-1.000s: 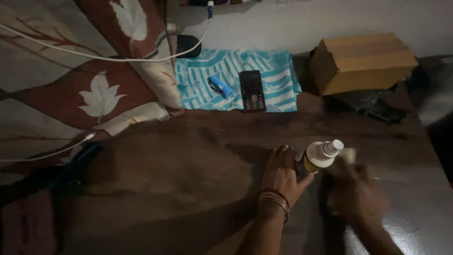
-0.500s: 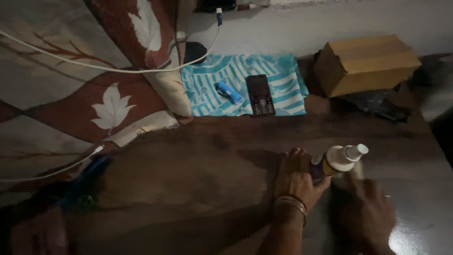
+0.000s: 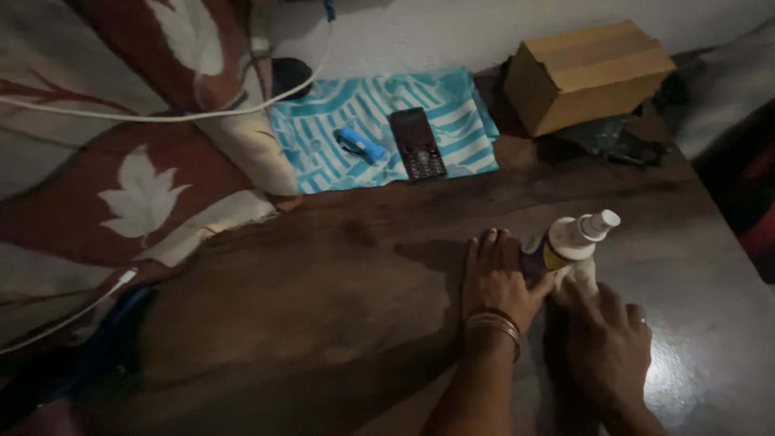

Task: The person sprays a cleaning solution onto a wooden table and wipes the surface with a cloth. They repeatedly apply the spray and wipe different areas of the table while other items remain on the surface.

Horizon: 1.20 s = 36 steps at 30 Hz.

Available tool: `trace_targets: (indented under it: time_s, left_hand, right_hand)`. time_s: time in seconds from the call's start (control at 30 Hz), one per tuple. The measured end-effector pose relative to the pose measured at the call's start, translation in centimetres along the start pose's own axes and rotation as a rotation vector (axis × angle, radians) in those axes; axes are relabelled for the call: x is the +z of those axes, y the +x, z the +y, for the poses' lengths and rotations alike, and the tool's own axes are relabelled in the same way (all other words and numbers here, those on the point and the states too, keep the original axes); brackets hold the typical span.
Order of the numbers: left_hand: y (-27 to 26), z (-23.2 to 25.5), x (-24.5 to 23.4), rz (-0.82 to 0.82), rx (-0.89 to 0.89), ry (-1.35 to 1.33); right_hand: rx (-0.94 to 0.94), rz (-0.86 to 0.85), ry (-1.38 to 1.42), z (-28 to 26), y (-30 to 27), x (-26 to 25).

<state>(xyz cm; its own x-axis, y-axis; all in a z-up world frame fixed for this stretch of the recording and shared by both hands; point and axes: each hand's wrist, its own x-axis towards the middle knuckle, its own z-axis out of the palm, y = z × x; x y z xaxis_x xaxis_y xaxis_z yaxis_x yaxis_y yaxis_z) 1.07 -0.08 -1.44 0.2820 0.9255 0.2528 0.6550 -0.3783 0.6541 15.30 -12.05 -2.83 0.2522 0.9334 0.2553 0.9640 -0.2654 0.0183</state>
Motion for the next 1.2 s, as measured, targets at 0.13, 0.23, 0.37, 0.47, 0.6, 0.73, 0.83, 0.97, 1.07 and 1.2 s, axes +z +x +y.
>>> trace_targets:
  time_s: [0.13, 0.23, 0.37, 0.47, 0.6, 0.73, 0.83, 0.97, 1.07, 1.2]
  left_hand:
    - [0.2, -0.4, 0.2, -0.062, 0.022, 0.069]
    - [-0.2, -0.4, -0.3, -0.043, 0.022, 0.051]
    - [0.1, -0.1, -0.3, -0.079, 0.001, 0.052]
    - [0.0, -0.3, -0.2, -0.075, 0.016, 0.06]
    - [0.3, -0.2, -0.3, -0.073, 0.022, 0.067]
    - [0.1, 0.1, -0.4, -0.071, 0.021, 0.085]
    - [-0.1, 0.1, -0.7, -0.073, 0.005, 0.06]
    - [0.1, 0.1, -0.4, -0.09, 0.005, 0.069]
    - [-0.3, 0.2, 0.2, -0.087, -0.017, 0.086]
    - [-1.4, 2.6, 1.9, -0.009, 0.036, 0.058]
  right_hand:
    - [0.114, 0.029, -0.065, 1.9, -1.6, -0.9]
    - [0.171, 0.047, -0.115, 5.3, 0.1, -0.6]
    - [0.246, 0.053, -0.098, 5.6, 2.0, 1.1]
    - [0.174, 0.011, -0.085, 2.4, 0.8, 1.7]
    - [0.105, 0.072, 0.026, 0.6, -1.8, 1.2]
    - [0.089, 0.159, -0.096, 6.8, -1.4, 1.6]
    - [0.232, 0.107, -0.215, 11.2, -0.3, 2.5]
    - [0.3, 0.067, -0.166, 10.3, 0.1, 2.3]
    - [0.212, 0.051, -0.062, 4.4, -1.6, 1.3]
    - [0.082, 0.136, 0.106, 0.9, -3.5, -1.6]
